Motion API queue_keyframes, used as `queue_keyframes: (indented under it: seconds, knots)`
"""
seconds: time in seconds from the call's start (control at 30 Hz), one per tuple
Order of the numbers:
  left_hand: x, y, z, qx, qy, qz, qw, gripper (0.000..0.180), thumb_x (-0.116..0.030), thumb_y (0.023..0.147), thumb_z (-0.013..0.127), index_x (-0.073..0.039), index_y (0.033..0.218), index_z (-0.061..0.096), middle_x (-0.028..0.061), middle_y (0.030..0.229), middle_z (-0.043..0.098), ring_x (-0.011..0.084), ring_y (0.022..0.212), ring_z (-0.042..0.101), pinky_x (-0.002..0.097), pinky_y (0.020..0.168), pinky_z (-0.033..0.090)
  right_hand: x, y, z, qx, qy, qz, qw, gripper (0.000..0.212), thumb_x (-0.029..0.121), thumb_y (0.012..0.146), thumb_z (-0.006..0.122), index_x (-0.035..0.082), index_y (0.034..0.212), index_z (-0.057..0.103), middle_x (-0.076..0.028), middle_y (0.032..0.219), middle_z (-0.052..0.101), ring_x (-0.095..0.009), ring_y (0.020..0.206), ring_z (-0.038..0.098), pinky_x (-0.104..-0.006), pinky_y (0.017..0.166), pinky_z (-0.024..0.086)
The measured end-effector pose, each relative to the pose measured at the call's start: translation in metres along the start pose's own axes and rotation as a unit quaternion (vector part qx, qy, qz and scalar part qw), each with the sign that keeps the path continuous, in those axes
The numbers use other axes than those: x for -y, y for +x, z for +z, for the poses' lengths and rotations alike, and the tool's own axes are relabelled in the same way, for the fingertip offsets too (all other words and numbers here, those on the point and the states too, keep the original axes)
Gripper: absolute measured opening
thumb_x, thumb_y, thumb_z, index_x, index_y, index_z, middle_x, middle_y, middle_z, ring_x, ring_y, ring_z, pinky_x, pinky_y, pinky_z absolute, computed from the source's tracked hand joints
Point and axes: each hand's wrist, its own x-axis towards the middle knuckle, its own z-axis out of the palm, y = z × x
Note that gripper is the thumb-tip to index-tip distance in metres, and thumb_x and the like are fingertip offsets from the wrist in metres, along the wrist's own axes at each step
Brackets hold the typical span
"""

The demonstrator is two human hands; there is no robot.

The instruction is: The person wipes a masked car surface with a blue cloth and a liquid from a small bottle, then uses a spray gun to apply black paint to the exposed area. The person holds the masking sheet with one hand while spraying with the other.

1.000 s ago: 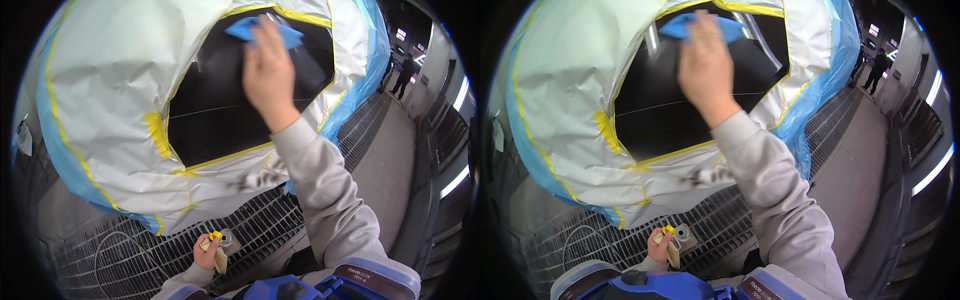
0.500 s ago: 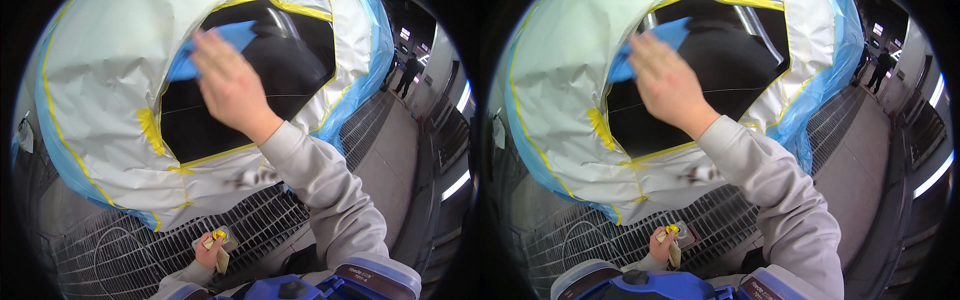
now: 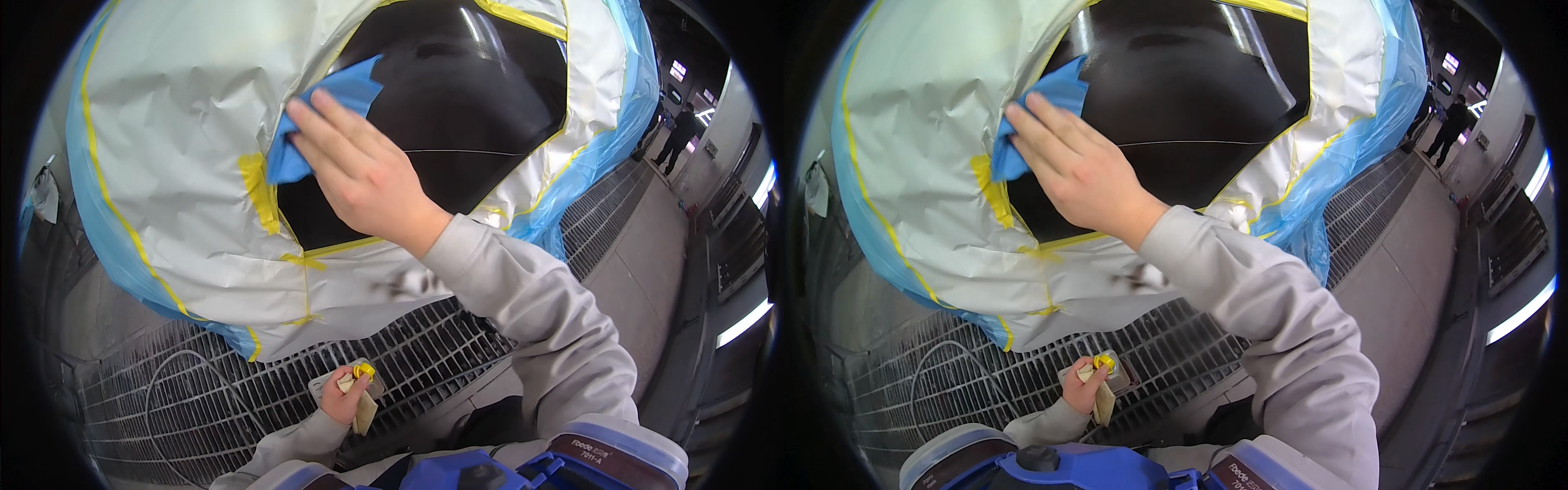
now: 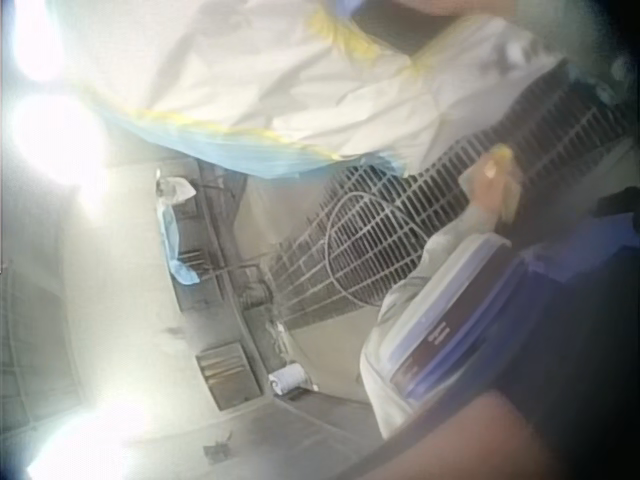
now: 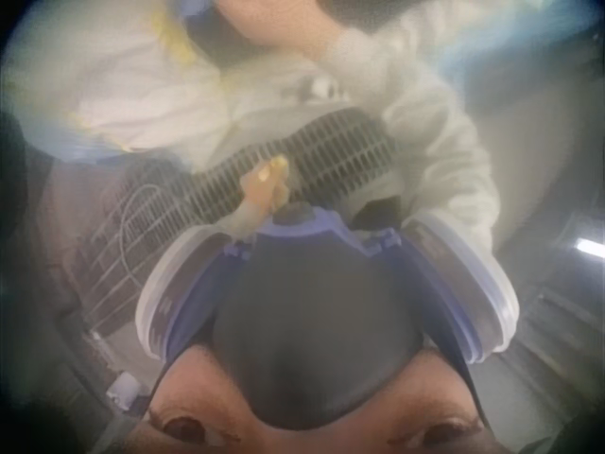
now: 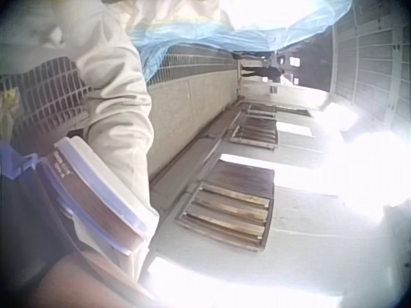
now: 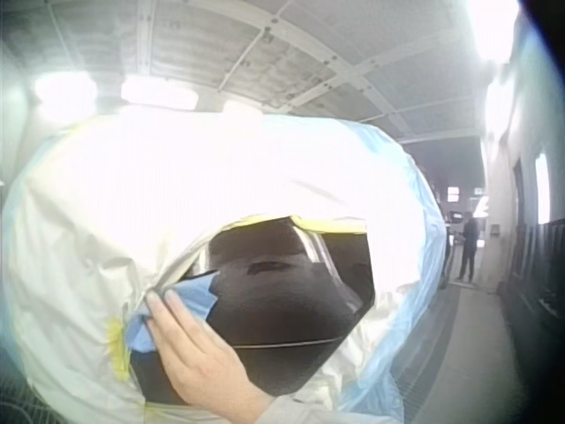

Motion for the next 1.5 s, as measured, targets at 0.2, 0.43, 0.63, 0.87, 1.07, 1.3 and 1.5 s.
queue_keyframes:
  seconds: [0.2, 0.43, 0.63, 0.87, 1.07, 1.3, 1.5]
  knots:
    - [-0.012, -0.008, -0.004, -0.006, -0.001, -0.026, 1.0, 0.014, -0.014, 0.104, 0.071, -0.004, 0.11, 0.064, 0.0003, 0.093, 0.069, 0.0076, 0.084, 0.064, 0.0243, 0.076, 0.052, -0.075, 0.026, -0.066, 0.034, -0.12, -0.011, 0.992, 0.042, -0.004, 0.086, 0.062, 0.0, 0.127, 0.071, -0.014, 0.146, 0.066, -0.036, 0.141, 0.059, -0.0462, 0.116, 0.048]
    - [-0.014, -0.007, 0.004, -0.006, -0.028, -0.014, 0.999, 0.014, -0.013, 0.104, 0.072, -0.004, 0.112, 0.064, 0.0001, 0.099, 0.069, 0.0067, 0.089, 0.065, 0.0244, 0.079, 0.052, -0.019, 0.011, -0.03, 0.031, -0.063, 0.012, 0.997, 0.04, -0.002, 0.087, 0.065, 0.0, 0.126, 0.072, -0.014, 0.152, 0.062, -0.037, 0.143, 0.057, -0.0478, 0.117, 0.047]
    - [-0.018, -0.012, 0.004, -0.006, -0.052, -0.014, 0.999, 0.014, -0.013, 0.104, 0.071, -0.003, 0.111, 0.063, -0.0007, 0.098, 0.068, 0.0059, 0.089, 0.064, 0.0238, 0.079, 0.051, -0.033, 0.005, -0.038, 0.074, -0.096, -0.066, 0.99, 0.035, 0.008, 0.092, 0.063, 0.003, 0.125, 0.074, -0.011, 0.153, 0.062, -0.031, 0.144, 0.056, -0.0445, 0.118, 0.046]
    - [-0.019, -0.01, 0.002, -0.007, -0.025, -0.011, 1.0, 0.014, -0.013, 0.103, 0.072, -0.003, 0.111, 0.064, 0.0002, 0.097, 0.07, 0.0066, 0.087, 0.064, 0.0244, 0.077, 0.051, -0.014, 0.009, -0.013, 0.004, -0.073, 0.041, 0.996, 0.034, 0.006, 0.091, 0.064, 0.0, 0.123, 0.074, -0.014, 0.152, 0.062, -0.034, 0.142, 0.057, -0.0465, 0.116, 0.047]
    - [-0.02, -0.012, 0.007, 0.006, -0.035, -0.01, 0.999, 0.013, -0.012, 0.104, 0.071, -0.003, 0.111, 0.064, 0.0005, 0.096, 0.07, 0.0073, 0.086, 0.064, 0.0247, 0.077, 0.052, 0.026, -0.044, -0.006, 0.166, -0.005, -0.083, 0.983, 0.03, 0.012, 0.095, 0.066, 0.005, 0.123, 0.075, -0.01, 0.153, 0.063, -0.027, 0.143, 0.058, -0.0445, 0.116, 0.049]
    - [-0.026, -0.018, 0.001, 0.008, -0.029, -0.034, 0.999, 0.013, -0.014, 0.104, 0.07, -0.004, 0.109, 0.063, 0.0021, 0.096, 0.069, 0.0097, 0.086, 0.065, 0.0265, 0.08, 0.052, -0.049, 0.016, -0.049, -0.005, -0.16, 0.061, 0.985, 0.042, -0.004, 0.091, 0.061, -0.009, 0.132, 0.065, -0.028, 0.146, 0.061, -0.046, 0.136, 0.059, -0.0465, 0.112, 0.049]
    - [-0.024, -0.015, 0.007, 0.012, -0.044, -0.023, 0.999, 0.014, -0.013, 0.105, 0.07, -0.003, 0.112, 0.064, 0.0007, 0.099, 0.069, 0.0076, 0.089, 0.064, 0.0255, 0.081, 0.052, 0.031, -0.028, -0.019, 0.148, -0.041, -0.136, 0.979, 0.035, 0.015, 0.096, 0.063, 0.005, 0.128, 0.074, -0.007, 0.154, 0.062, -0.028, 0.145, 0.057, -0.0455, 0.119, 0.045]
